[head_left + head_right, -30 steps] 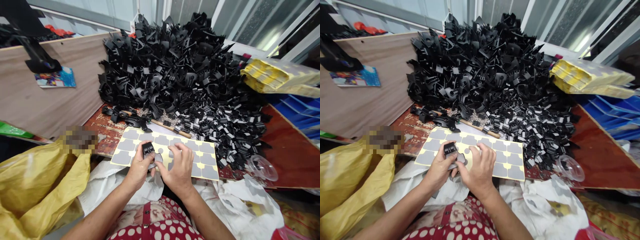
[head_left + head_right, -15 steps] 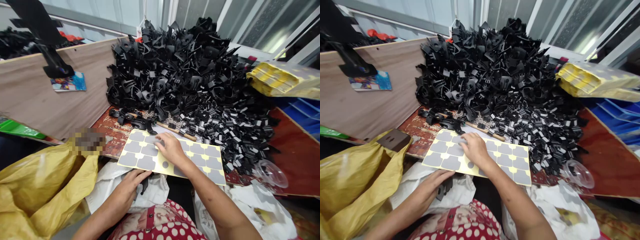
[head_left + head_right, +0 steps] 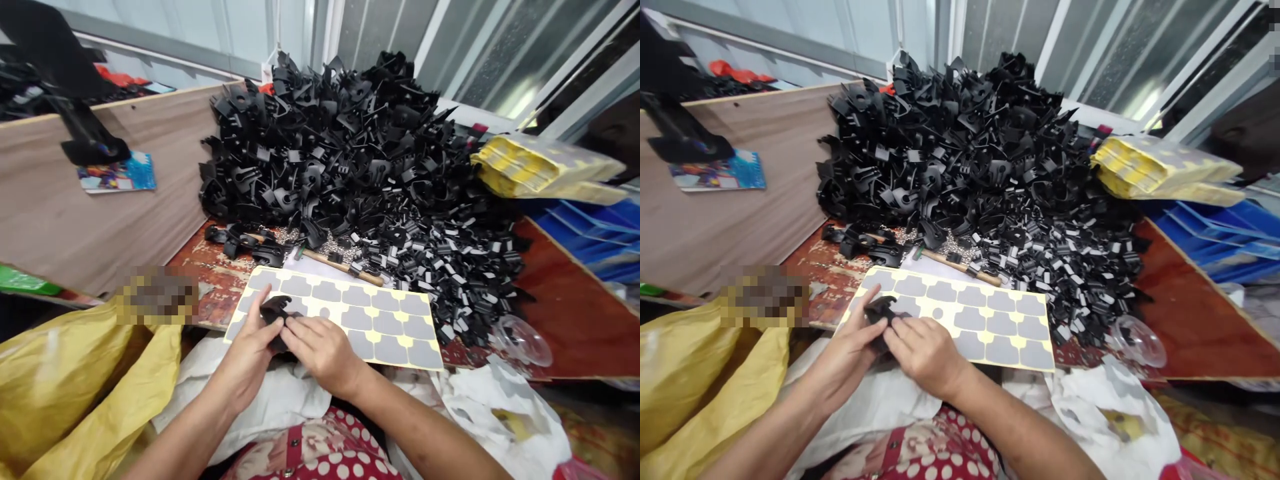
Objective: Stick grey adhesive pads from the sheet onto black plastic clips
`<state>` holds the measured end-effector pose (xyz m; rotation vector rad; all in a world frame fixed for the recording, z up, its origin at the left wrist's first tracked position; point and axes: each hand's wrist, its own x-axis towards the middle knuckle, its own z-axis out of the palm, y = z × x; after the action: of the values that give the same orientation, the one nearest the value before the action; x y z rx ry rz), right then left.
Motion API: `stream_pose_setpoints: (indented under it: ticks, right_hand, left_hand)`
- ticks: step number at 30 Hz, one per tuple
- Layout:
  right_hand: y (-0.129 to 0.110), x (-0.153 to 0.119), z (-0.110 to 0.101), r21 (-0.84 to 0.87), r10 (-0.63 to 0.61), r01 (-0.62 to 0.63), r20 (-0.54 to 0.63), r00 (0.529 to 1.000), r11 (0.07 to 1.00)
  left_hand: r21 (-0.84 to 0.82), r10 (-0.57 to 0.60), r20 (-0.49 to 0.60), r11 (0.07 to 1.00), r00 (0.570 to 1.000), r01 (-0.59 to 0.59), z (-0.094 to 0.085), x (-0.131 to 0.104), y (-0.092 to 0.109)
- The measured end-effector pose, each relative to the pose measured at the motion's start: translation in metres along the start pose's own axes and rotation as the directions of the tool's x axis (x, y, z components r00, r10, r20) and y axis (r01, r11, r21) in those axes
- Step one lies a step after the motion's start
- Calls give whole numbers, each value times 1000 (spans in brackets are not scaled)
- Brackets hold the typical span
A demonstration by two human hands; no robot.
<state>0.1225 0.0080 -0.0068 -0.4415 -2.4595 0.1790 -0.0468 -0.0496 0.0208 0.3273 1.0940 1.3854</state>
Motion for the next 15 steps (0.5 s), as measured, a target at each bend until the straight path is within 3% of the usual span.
stream_pose_setpoints:
  ticks: [2, 3, 5, 6, 7, 10, 11, 13, 15]
  right_hand:
    - [5, -15, -11, 187, 232, -221, -36, 972, 957]
    - [12, -20, -15, 258, 381, -352, -71, 922, 900]
    - [31, -28, -19, 319, 622, -557, -153, 768, 767]
    - [40, -31, -19, 312, 684, -618, -183, 706, 722]
    - [48, -33, -16, 291, 708, -649, -191, 680, 703]
    - [62, -38, -6, 255, 710, -668, -139, 690, 699]
    - [63, -39, -5, 283, 730, -682, -118, 673, 675]
    - [66, -42, -9, 417, 779, -700, -32, 627, 580]
    - [68, -45, -23, 587, 745, -673, 169, 645, 450]
  left_hand:
    - [45, 5, -9, 999, 1000, -4, 11, 13, -3]
    - [57, 22, -11, 998, 1000, -21, 16, 21, -3]
    - [70, 58, -12, 996, 998, -57, 25, 40, -1]
    - [76, 61, -10, 995, 998, -60, 28, 50, 2]
    - [82, 42, -8, 996, 999, -42, 31, 60, 4]
    - [107, -47, -30, 993, 998, 50, 34, 85, 6]
    - [107, -61, -38, 992, 997, 65, 33, 91, 6]
    - [94, -59, -37, 994, 998, 62, 28, 97, 2]
    - [75, -37, -33, 996, 999, 40, 23, 99, -1]
